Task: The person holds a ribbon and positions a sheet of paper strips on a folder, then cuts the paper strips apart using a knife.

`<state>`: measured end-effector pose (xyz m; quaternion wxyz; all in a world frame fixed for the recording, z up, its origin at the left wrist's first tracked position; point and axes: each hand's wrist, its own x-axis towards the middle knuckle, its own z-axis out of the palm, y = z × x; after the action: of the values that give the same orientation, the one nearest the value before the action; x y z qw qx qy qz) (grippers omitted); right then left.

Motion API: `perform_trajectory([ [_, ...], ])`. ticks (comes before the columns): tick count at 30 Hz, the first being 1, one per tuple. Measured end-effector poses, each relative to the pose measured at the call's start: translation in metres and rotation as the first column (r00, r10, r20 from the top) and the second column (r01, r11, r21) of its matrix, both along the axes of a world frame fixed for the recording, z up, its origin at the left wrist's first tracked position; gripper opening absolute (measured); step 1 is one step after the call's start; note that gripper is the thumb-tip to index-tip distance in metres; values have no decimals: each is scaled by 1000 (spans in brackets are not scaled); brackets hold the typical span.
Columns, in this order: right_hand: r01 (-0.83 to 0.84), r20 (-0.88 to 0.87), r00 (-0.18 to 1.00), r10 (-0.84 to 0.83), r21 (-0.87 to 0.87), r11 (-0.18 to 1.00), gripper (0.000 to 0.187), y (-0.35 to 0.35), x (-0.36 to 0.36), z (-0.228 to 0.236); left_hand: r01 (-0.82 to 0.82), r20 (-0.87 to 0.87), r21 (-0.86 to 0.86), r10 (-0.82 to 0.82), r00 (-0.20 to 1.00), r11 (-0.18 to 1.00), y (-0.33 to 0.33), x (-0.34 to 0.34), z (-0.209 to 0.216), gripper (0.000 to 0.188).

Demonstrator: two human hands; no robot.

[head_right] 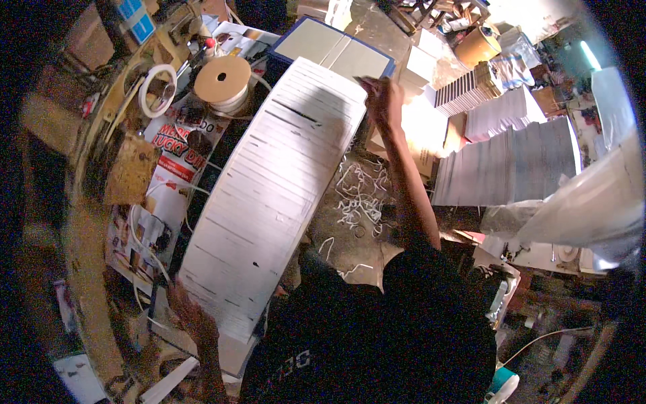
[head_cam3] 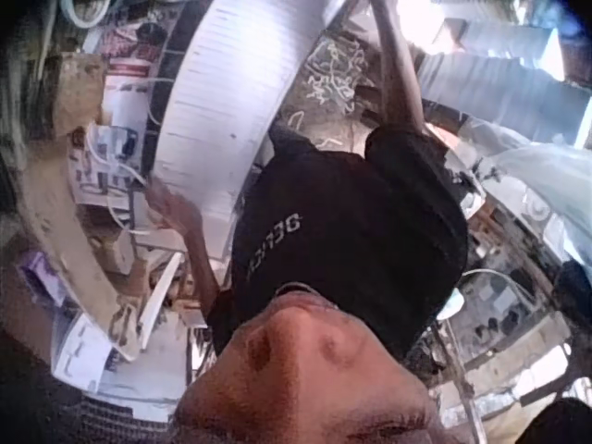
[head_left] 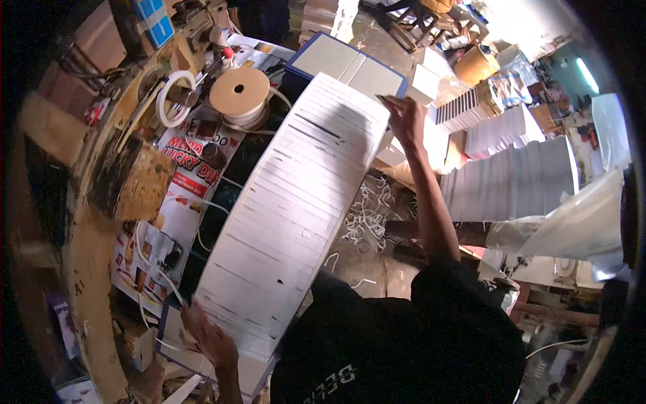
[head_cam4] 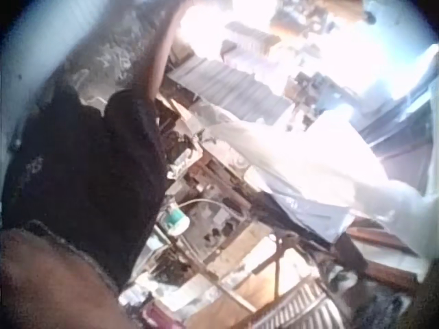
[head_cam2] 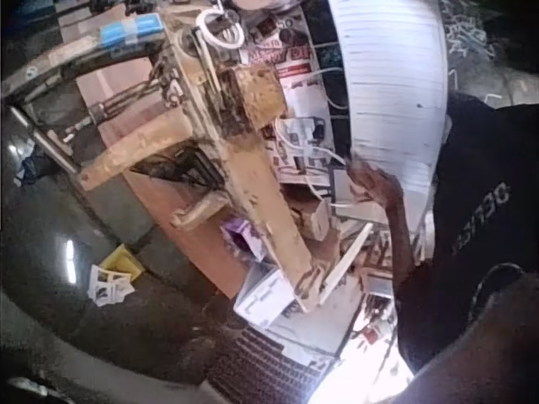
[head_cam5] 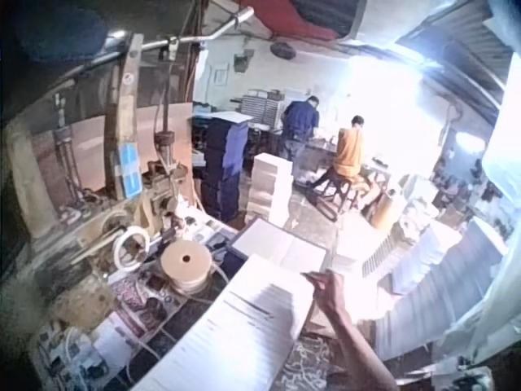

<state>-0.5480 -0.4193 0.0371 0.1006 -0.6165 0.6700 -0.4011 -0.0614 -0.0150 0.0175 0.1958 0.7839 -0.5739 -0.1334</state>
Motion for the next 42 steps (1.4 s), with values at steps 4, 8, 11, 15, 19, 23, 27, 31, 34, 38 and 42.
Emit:
perform_trajectory([
  [4,-157,-131,983,130,-222,962,25,51,-37,-77,379,272,179,-416,868,908,-38,21,28,53],
  [8,-186,-89,981,174,-159,970,21,128,39,-40,507,236,3,-493,837,862,-57,30,10,62],
  [11,-168,229,953,197,-139,976,20,184,87,-48,502,311,-69,-459,832,862,-53,31,6,60],
  [15,-179,-359,926,115,-150,972,17,256,144,-45,508,290,-143,-454,842,850,-55,28,-1,57],
  [19,-203,-322,934,156,-118,972,23,338,200,-41,535,322,-244,-453,832,809,-53,35,-7,54],
  [23,-215,-81,974,213,-7,977,34,424,260,-28,548,369,-322,-430,824,772,-55,35,-17,51],
  [27,-376,-150,917,369,-17,927,40,493,294,-36,539,340,-306,-439,832,785,-58,34,-18,50],
  [31,-530,-189,835,516,-24,848,48,516,308,-50,544,378,-259,-434,818,798,-56,37,-22,49],
  [34,-739,-119,664,738,42,672,52,518,306,-54,527,400,-218,-417,816,822,-58,34,-19,49],
  [38,-613,-8,790,613,-19,790,59,482,295,-26,424,383,-216,-323,865,879,-58,20,-31,51],
  [42,-583,5,812,584,54,811,49,448,272,-27,352,197,-330,-301,933,876,-59,19,-30,59],
])
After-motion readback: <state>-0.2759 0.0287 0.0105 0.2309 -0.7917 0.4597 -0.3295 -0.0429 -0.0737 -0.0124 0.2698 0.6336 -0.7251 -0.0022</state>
